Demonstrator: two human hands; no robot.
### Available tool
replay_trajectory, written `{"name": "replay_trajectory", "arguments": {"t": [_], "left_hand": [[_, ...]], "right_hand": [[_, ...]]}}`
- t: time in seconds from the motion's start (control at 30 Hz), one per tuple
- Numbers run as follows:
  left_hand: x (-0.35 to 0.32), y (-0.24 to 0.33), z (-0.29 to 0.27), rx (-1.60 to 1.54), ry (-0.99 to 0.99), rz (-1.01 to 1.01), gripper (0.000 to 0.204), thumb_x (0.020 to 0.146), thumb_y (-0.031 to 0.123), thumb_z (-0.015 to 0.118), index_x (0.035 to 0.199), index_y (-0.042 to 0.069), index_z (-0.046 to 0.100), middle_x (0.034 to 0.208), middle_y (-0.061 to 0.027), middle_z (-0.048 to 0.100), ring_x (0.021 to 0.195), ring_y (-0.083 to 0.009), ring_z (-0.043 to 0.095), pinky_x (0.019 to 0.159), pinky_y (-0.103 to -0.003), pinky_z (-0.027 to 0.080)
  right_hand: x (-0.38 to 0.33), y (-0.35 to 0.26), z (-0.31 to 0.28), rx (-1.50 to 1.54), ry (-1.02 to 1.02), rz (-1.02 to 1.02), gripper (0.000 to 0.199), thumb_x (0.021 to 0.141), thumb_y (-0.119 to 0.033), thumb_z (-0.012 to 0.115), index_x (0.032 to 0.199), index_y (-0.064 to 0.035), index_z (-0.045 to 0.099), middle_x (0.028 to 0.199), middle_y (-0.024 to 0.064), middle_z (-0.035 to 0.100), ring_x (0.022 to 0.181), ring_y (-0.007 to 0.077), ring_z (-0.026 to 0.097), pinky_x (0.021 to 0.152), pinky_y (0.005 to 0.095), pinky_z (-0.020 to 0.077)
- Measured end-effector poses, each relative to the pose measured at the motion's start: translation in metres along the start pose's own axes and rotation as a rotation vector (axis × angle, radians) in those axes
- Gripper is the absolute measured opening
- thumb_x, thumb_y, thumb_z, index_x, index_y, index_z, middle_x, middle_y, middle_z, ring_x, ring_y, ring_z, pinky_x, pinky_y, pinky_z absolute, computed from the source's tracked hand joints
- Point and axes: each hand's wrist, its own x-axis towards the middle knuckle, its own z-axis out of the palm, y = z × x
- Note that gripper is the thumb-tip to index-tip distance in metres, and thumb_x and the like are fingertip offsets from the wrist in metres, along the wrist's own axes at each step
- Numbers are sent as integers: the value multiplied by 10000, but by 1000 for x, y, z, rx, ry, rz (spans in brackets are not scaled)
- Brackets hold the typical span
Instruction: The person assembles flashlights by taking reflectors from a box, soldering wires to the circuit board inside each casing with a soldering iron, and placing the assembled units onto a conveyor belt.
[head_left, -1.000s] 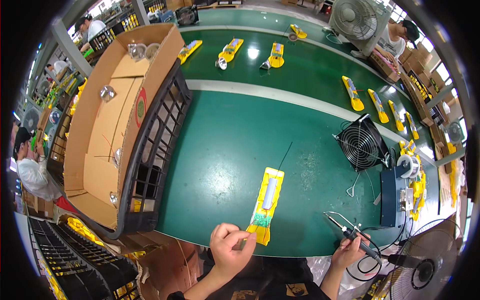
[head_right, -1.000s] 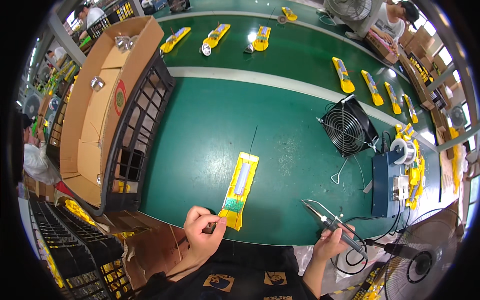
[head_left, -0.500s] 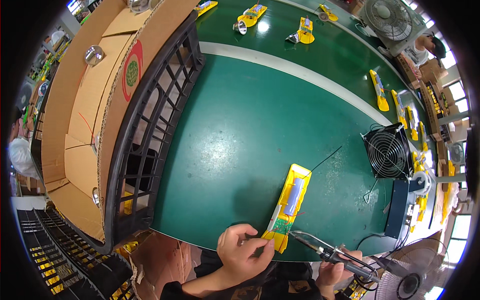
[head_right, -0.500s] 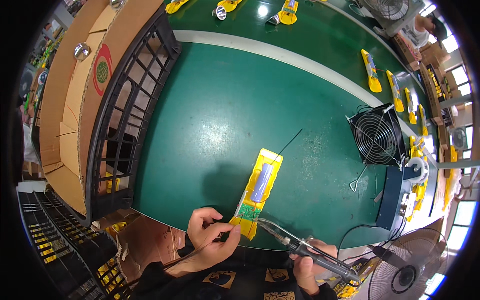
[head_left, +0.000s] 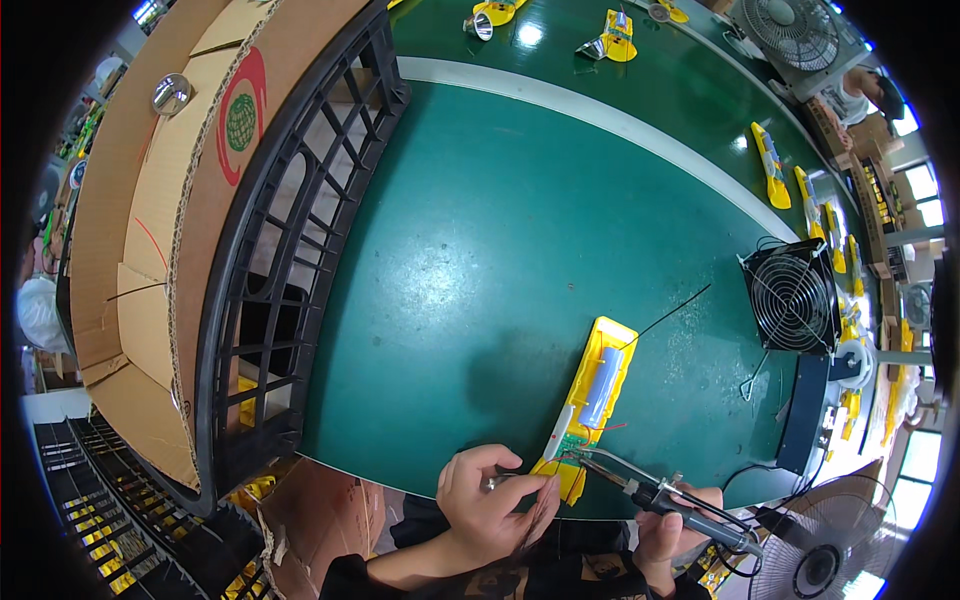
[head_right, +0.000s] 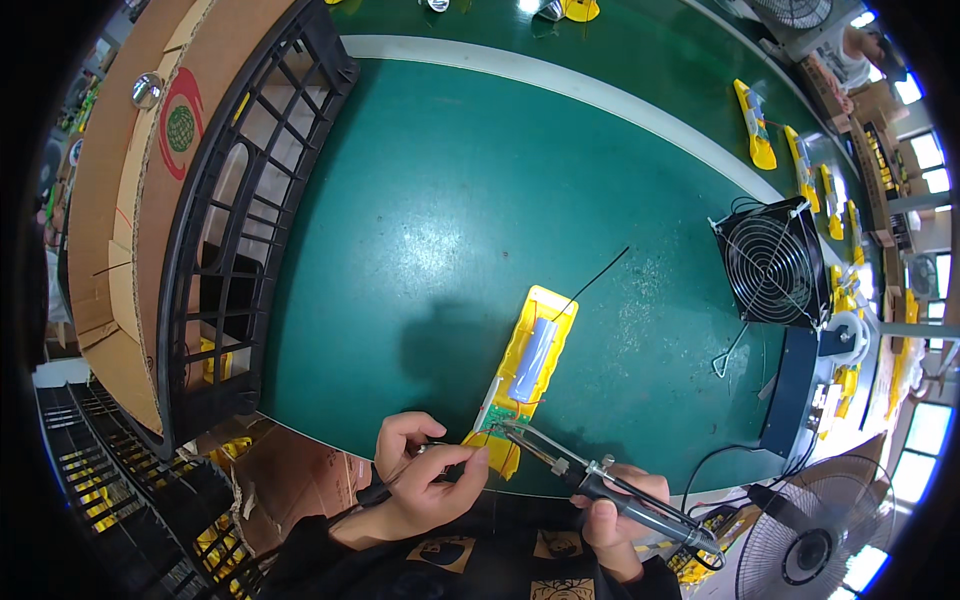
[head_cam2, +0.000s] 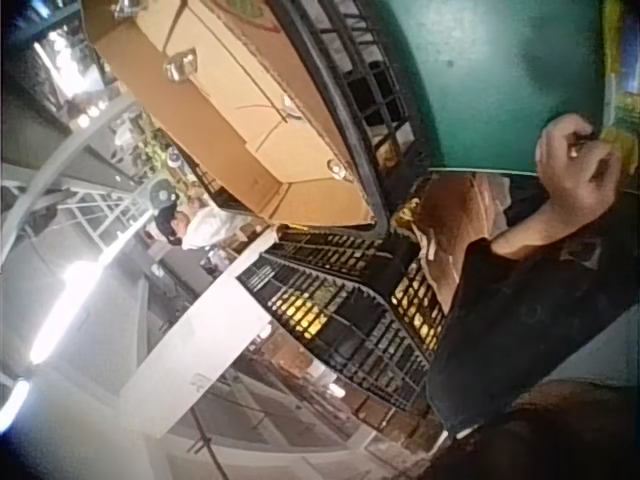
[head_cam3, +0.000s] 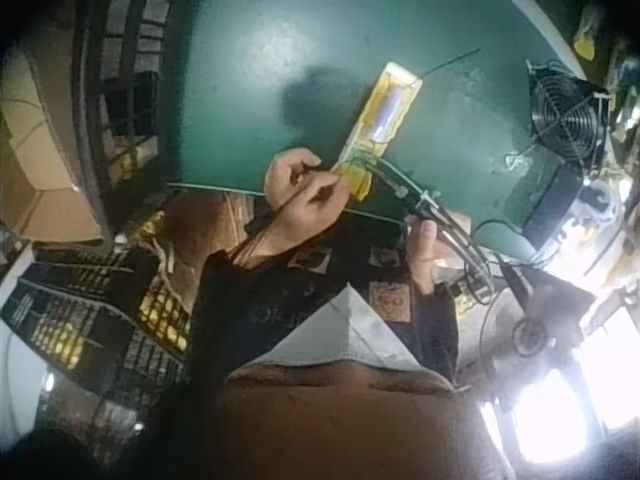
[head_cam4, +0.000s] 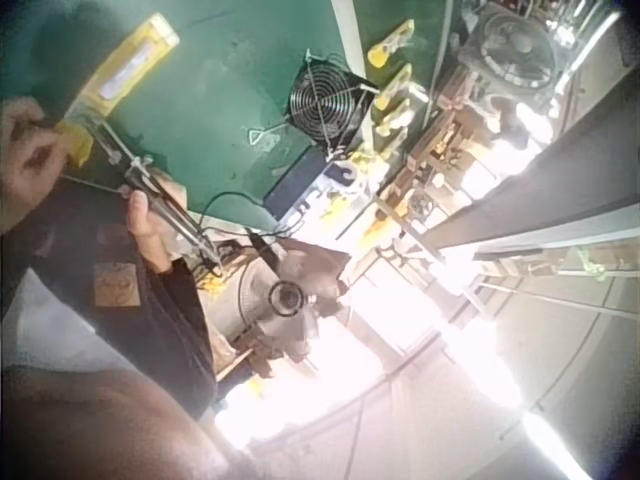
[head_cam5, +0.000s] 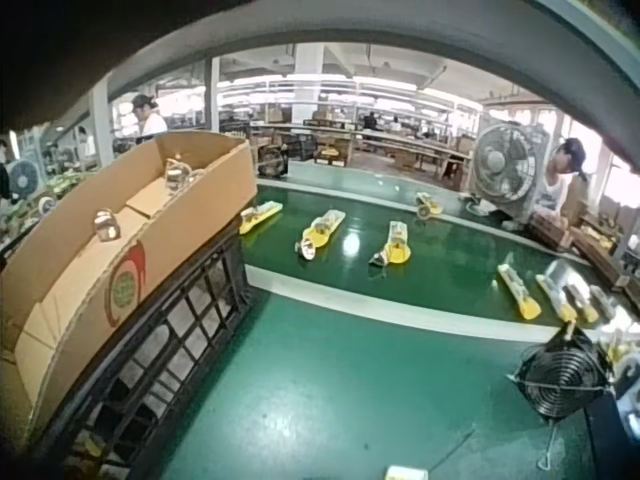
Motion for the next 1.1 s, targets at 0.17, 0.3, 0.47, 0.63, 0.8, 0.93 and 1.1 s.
{"name": "replay_trajectory", "arguments": {"t": [0.17,0.3,0.47,0.63,0.8,0.93,1.1], "left_hand": [[-1,0,0,-4,-1,-19,118,596,71,716,643,103,614,847,-52,416,595,-100,363,475,-211,274],[-1,0,2,-6,-3,-26,114,598,74,715,637,105,613,849,-49,411,596,-102,365,479,-211,273],[0,4,4,44,80,-69,116,583,156,720,621,154,610,785,-4,487,542,-125,403,487,-246,299],[-1,2,6,35,83,-60,112,582,152,719,620,150,613,778,-3,486,542,-120,396,474,-240,295],[-3,2,6,36,74,-68,115,579,150,718,619,145,611,770,0,484,538,-117,406,481,-239,305],[-4,3,4,56,30,-76,116,585,128,706,643,131,606,823,-4,524,553,-117,449,537,-249,331],[0,5,-1,101,-38,-2,96,612,94,680,673,92,606,907,-32,588,589,-129,502,588,-254,351]], "right_hand": [[-1,0,2,-31,47,22,418,803,-404,517,663,-21,431,447,-1,491,378,109,463,420,236,406],[-1,3,1,6,58,24,423,794,-398,523,611,-25,450,437,6,494,363,112,457,402,234,398],[2,0,-1,13,13,29,430,786,-384,529,552,-27,474,431,17,499,352,122,459,386,236,395],[4,-3,1,38,57,43,447,782,-386,532,517,-29,491,433,31,507,356,129,473,382,239,401],[4,-4,-3,41,71,25,470,789,-424,536,552,-26,455,441,36,510,363,119,476,390,234,401],[-2,1,-2,42,197,9,459,795,-464,534,797,-25,399,458,12,490,361,95,453,416,223,390],[-5,7,-9,127,280,25,458,782,-450,560,853,-39,371,488,8,466,364,89,452,433,208,396]]}}
